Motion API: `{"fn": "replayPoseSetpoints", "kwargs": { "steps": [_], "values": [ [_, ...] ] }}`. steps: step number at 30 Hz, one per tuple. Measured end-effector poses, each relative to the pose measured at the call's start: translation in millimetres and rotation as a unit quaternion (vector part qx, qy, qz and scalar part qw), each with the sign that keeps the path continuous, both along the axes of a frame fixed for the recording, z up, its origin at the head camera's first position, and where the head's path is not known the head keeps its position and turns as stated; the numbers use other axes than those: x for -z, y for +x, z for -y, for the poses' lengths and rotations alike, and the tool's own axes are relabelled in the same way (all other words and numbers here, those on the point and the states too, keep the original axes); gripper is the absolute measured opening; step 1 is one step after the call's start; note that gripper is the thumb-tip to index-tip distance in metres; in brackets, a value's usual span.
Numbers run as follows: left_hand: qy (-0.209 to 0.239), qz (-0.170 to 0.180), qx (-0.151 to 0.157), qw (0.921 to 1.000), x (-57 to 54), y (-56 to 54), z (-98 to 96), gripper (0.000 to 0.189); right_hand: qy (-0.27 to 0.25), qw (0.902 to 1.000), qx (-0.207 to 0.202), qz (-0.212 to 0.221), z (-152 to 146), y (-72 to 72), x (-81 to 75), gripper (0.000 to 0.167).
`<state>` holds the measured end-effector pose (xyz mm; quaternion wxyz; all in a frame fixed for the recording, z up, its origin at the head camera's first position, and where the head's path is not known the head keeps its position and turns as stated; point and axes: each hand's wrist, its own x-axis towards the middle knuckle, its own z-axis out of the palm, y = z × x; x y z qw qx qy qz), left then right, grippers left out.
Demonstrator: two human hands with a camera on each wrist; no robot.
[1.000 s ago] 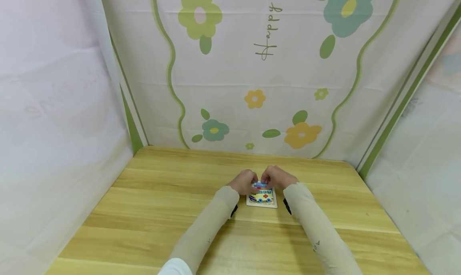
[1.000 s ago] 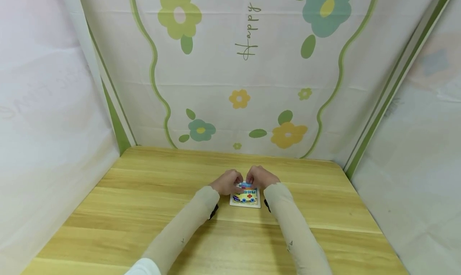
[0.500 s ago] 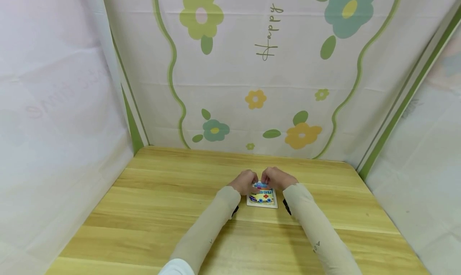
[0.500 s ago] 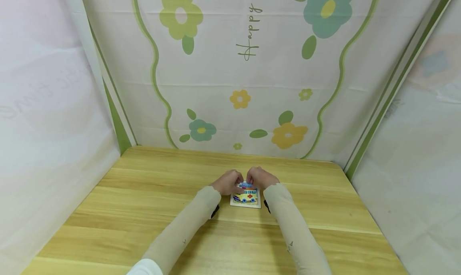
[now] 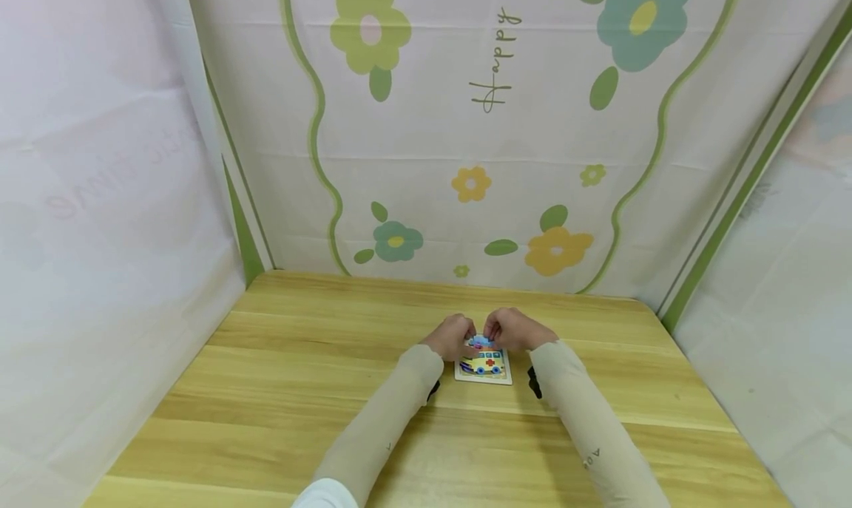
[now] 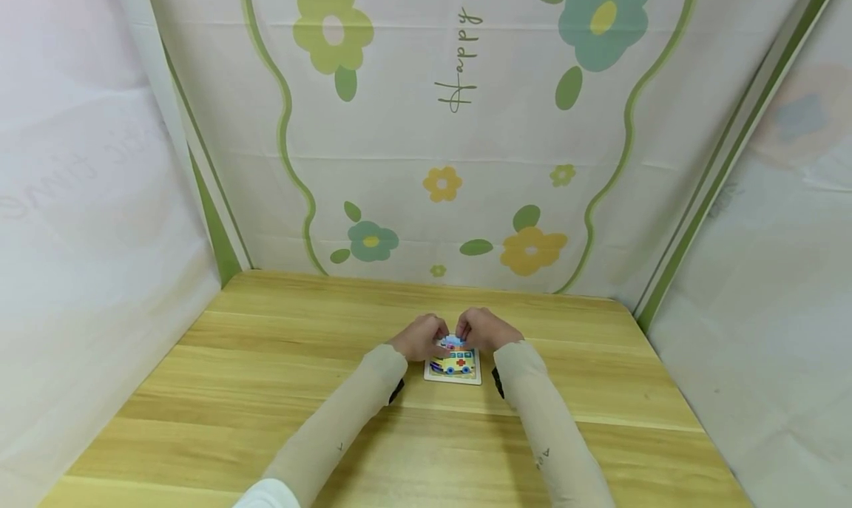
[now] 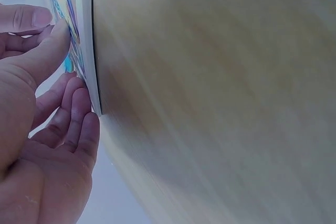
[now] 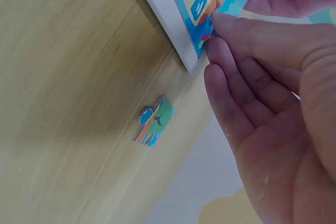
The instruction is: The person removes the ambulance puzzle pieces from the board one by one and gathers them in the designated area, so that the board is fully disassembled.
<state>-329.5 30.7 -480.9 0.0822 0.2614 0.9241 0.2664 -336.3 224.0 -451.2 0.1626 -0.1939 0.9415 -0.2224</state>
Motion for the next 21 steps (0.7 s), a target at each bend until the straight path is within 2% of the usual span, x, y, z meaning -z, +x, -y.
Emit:
{"fn": "replayPoseSetpoints", "kwargs": {
  "steps": [7, 13, 21],
  "values": [
    [-0.002, -0.006, 0.003, 1.0000, 1.5, -1.6, -0.4, 0.034, -0.018, 0.9998, 0.010, 0.003, -2.0, 1.3, -2.6, 0.004],
    [0.000, -0.003, 0.003, 1.0000, 1.7, -2.7, -0.2, 0.035, -0.036, 0.9992, 0.012, -0.012, -3.9, 0.1, 0.1, 0.008],
    [0.001, 0.001, 0.000, 1.0000, 1.5, -2.9, -1.0, 0.037, -0.040, 0.9992, 0.005, -0.002, -4.1, 0.5, 2.6, 0.011]
  ]
}}
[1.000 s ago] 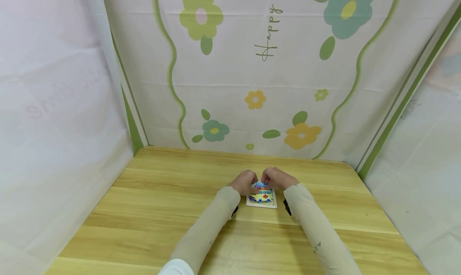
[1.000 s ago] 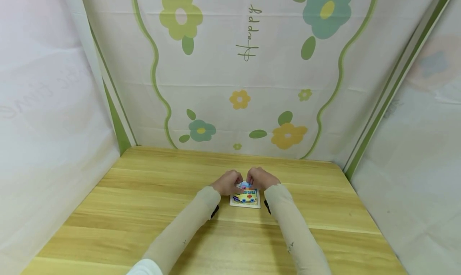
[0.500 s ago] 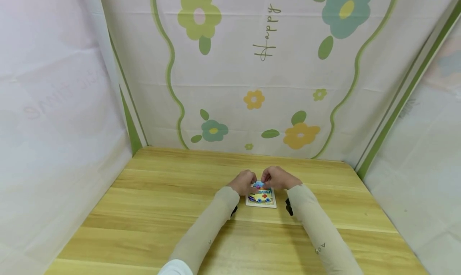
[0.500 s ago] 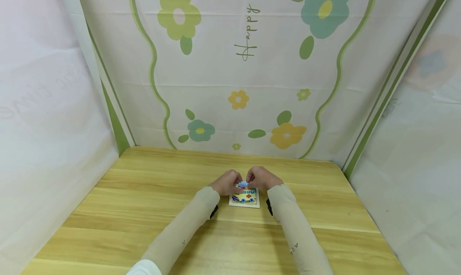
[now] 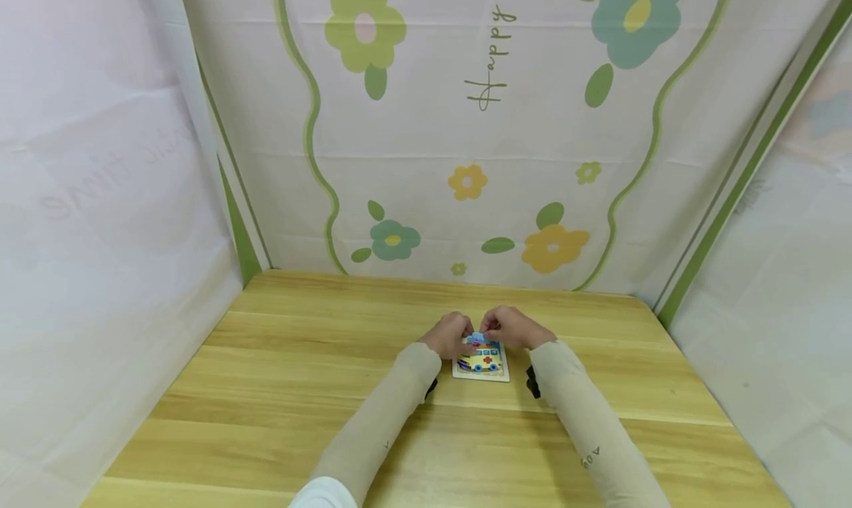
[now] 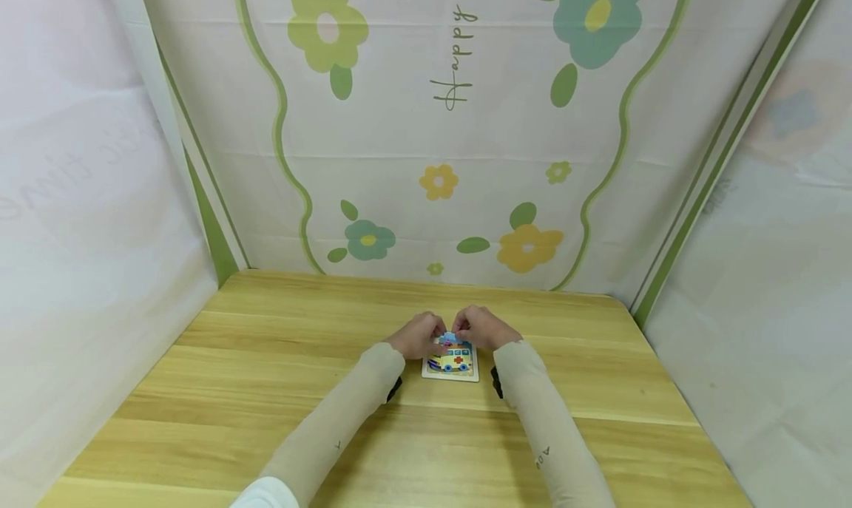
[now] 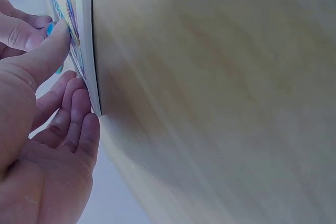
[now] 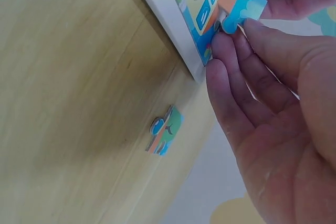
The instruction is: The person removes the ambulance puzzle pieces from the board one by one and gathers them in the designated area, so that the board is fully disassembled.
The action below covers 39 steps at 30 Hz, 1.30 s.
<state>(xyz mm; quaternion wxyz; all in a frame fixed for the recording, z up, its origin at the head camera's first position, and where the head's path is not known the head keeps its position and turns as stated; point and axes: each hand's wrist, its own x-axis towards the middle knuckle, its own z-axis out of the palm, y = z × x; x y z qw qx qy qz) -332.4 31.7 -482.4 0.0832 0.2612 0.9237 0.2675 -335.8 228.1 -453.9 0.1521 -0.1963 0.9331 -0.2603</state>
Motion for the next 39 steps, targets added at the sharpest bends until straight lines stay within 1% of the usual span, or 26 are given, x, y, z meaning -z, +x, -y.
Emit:
{"fn": "replayPoseSetpoints", "kwargs": {
  "steps": [7, 13, 15, 19, 24, 29, 34, 39],
  "values": [
    [-0.002, 0.002, -0.003, 1.0000, -1.4, 0.4, 0.0, 0.036, 0.006, 0.9999, 0.011, 0.008, -1, -1.2, -1.8, 0.013],
    [-0.004, 0.004, 0.000, 1.0000, -2.7, 0.9, -0.4, 0.039, -0.021, 0.9992, 0.024, 0.025, -4, -2.1, -3.0, 0.014],
    [0.001, 0.007, 0.002, 1.0000, -3.3, 1.1, -0.3, 0.039, -0.024, 0.9991, 0.026, 0.023, -7, -3.2, -2.6, 0.014],
    [0.001, 0.008, 0.003, 1.0000, -2.2, 0.1, -0.1, 0.039, -0.022, 0.9995, 0.022, 0.002, -16, -5.2, -2.7, 0.014],
    [-0.005, 0.008, -0.002, 0.9999, -0.9, 0.3, -1.0, 0.038, -0.026, 0.9993, 0.017, -0.022, -37, -6.4, -6.0, 0.015],
    [-0.011, 0.017, -0.011, 0.9997, -1.5, 1.6, -1.8, 0.039, -0.027, 0.9984, 0.036, -0.033, -65, -4.6, -9.2, 0.015],
    [-0.010, 0.022, -0.014, 0.9996, -2.1, 2.5, -1.1, 0.039, -0.027, 0.9972, 0.060, -0.036, -96, 0.7, -9.5, 0.016],
    [-0.011, 0.022, -0.016, 0.9996, -3.3, 2.5, -0.7, 0.039, -0.029, 0.9962, 0.068, -0.045, -121, 8.7, -7.0, 0.016]
  ]
}}
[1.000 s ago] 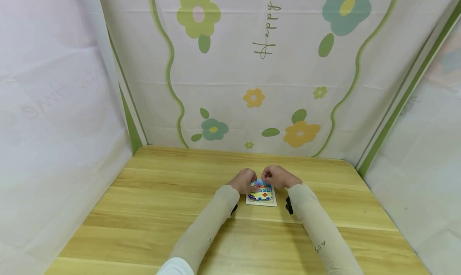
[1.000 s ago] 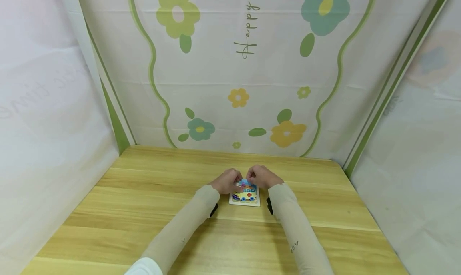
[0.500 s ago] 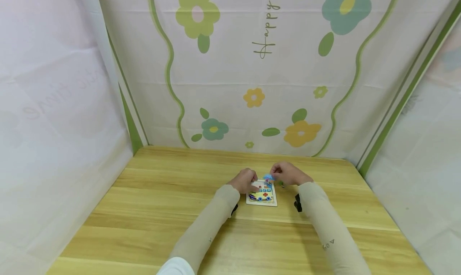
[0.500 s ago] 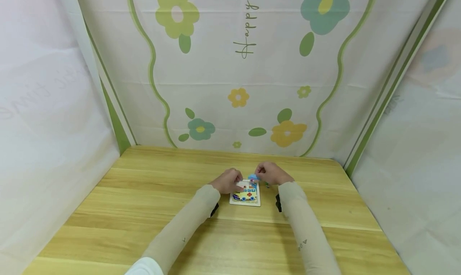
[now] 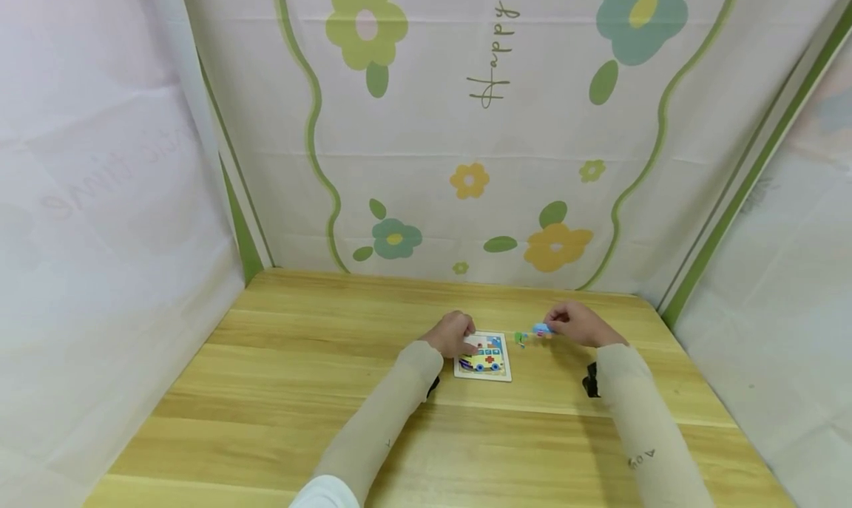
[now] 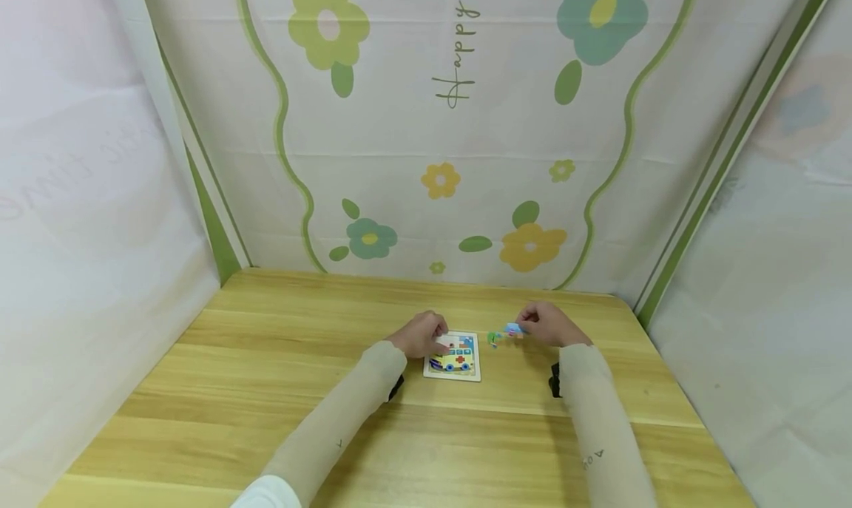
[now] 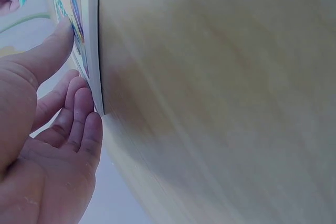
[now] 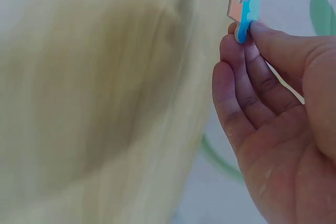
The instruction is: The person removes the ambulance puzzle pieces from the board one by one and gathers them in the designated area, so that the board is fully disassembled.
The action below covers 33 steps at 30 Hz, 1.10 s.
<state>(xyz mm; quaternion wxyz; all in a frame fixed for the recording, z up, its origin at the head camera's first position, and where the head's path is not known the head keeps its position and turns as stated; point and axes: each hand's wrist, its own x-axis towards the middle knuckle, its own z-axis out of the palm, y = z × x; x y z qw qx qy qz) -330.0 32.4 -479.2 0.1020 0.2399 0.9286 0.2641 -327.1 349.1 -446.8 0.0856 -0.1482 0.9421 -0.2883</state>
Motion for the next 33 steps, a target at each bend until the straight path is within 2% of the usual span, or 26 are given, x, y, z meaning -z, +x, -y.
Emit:
{"fn": "replayPoseSetpoints", "kwargs": {
  "steps": [9, 20, 25, 33],
  "values": [
    [-0.002, 0.003, -0.005, 1.0000, -0.1, 0.1, -0.7, 0.039, 0.012, 0.9994, 0.031, -0.003, -19, 4.0, 21.2, 0.016],
    [0.003, 0.009, -0.006, 0.9999, -2.0, 2.0, -0.2, 0.040, 0.028, 0.9984, 0.049, -0.006, -9, 5.6, 23.7, 0.016],
    [-0.001, 0.011, -0.010, 0.9999, 0.4, -0.2, -0.9, 0.038, 0.035, 0.9979, 0.054, -0.003, -10, 3.7, 26.7, 0.015],
    [-0.006, 0.012, -0.011, 0.9999, 0.9, 0.2, -0.6, 0.036, 0.040, 0.9981, 0.045, -0.009, -6, 3.7, 27.3, 0.013]
  ]
}}
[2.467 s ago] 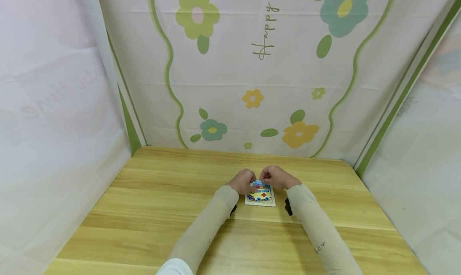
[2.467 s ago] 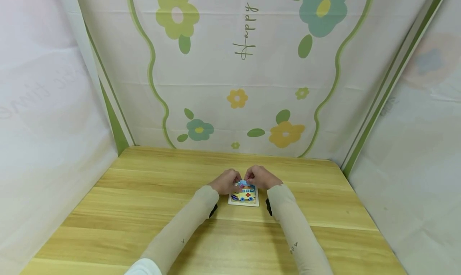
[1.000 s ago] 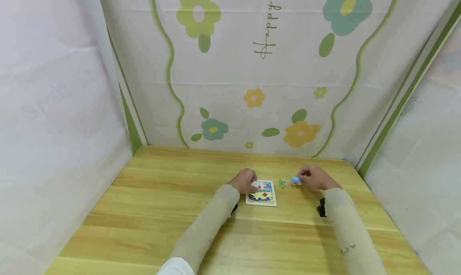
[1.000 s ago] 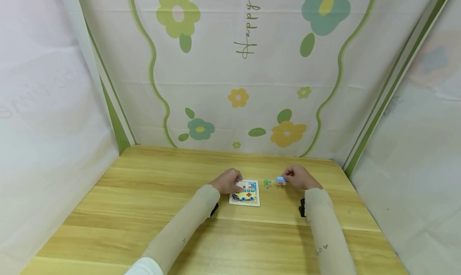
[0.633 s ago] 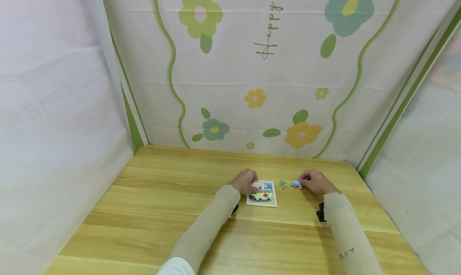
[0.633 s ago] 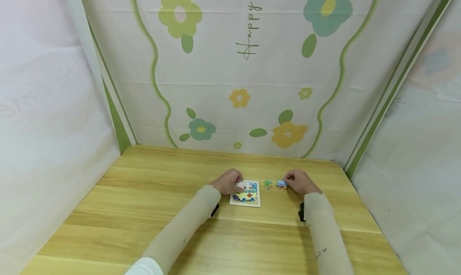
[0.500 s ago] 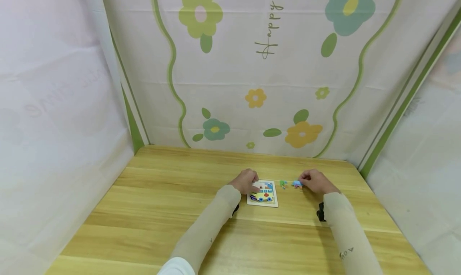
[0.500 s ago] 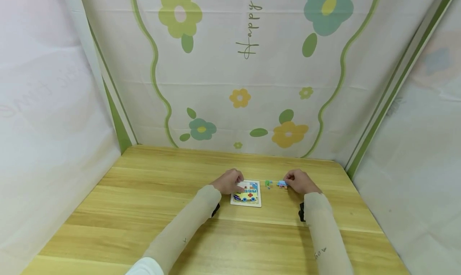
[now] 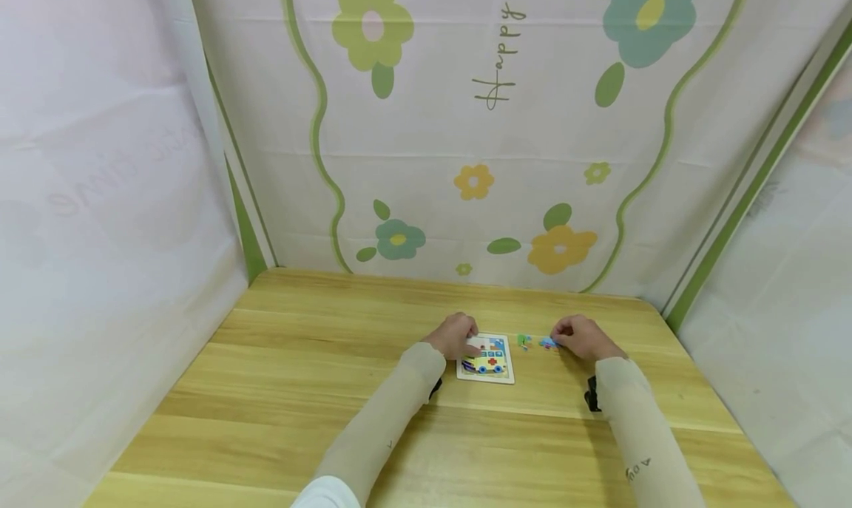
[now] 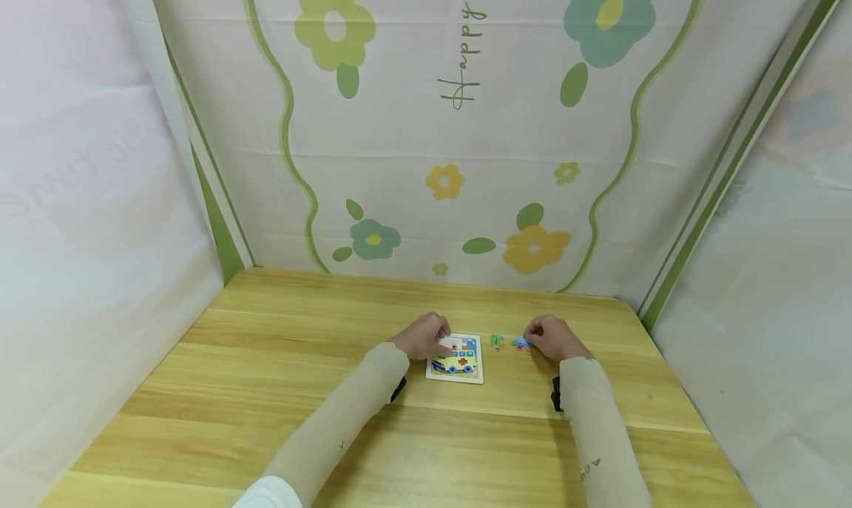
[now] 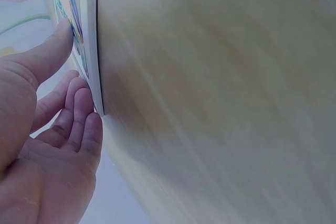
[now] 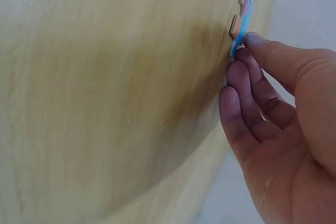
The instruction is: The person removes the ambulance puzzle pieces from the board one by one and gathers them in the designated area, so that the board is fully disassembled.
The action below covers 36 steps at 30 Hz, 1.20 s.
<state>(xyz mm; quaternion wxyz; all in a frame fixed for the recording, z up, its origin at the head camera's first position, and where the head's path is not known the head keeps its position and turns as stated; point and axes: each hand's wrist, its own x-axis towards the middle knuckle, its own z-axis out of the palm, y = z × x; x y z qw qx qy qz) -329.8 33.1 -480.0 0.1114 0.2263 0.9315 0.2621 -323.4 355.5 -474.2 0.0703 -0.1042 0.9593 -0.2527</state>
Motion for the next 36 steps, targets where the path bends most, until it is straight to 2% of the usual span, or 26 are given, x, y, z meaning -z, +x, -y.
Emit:
{"fn": "replayPoseSetpoints", "kwargs": {
  "steps": [9, 16, 19, 28, 36],
  "values": [
    [-0.002, -0.001, -0.002, 1.0000, -1.0, 1.1, -0.6, 0.037, 0.007, 1.0000, -0.004, 0.000, 4, 2.2, -5.1, 0.013],
    [-0.003, 0.002, 0.001, 1.0000, -1.5, 3.1, -1.1, 0.037, 0.007, 0.9986, -0.050, -0.016, 23, 0.6, -15.9, 0.017],
    [-0.001, -0.001, 0.002, 1.0000, -2.5, 2.9, -1.0, 0.038, -0.003, 0.9982, -0.059, -0.009, 38, -1.4, -18.5, 0.018],
    [-0.017, -0.020, 0.009, 0.9996, 1.2, -0.3, -0.4, 0.039, -0.005, 0.9927, -0.121, -0.003, 81, -3.5, -14.6, 0.018],
    [-0.017, -0.016, 0.011, 0.9997, -2.5, 0.4, -1.7, 0.039, 0.009, 0.9879, -0.155, 0.003, 101, -3.0, -15.4, 0.010]
  ]
}}
